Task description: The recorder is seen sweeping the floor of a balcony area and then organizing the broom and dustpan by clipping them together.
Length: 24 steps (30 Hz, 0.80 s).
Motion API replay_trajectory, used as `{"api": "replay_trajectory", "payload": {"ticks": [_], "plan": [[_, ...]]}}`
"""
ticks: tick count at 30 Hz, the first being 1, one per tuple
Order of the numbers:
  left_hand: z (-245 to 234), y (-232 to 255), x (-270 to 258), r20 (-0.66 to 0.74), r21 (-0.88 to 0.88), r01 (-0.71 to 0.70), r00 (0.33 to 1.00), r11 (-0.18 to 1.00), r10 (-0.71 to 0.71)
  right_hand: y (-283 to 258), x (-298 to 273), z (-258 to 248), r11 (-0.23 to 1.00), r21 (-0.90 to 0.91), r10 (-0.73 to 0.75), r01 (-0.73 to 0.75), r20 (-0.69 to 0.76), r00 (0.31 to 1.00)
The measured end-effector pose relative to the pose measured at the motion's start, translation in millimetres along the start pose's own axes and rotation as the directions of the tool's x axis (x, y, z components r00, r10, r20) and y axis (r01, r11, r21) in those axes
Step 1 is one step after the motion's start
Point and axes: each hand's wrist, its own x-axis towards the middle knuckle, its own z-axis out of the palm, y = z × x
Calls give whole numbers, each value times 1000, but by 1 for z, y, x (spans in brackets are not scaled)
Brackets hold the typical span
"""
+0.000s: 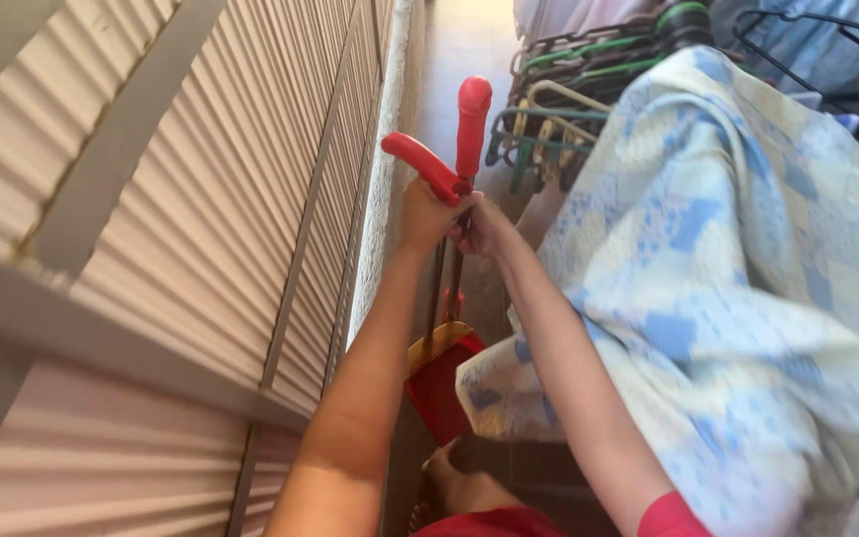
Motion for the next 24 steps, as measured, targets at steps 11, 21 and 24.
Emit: {"api": "replay_trajectory", "payload": {"ticks": [11,21,24], "plan": [[-6,-97,97,-30,88,194,981,977,-193,-16,122,17,971,-114,-231,209,-240,943],[27,-109,150,-165,305,180,977,935,-134,-62,65,45,678,-692,-545,249,-245,802],[34,-114,167,-172,294,202,973,934,-156,-77,56,51,705,-641,-572,304,-262,777]]}}
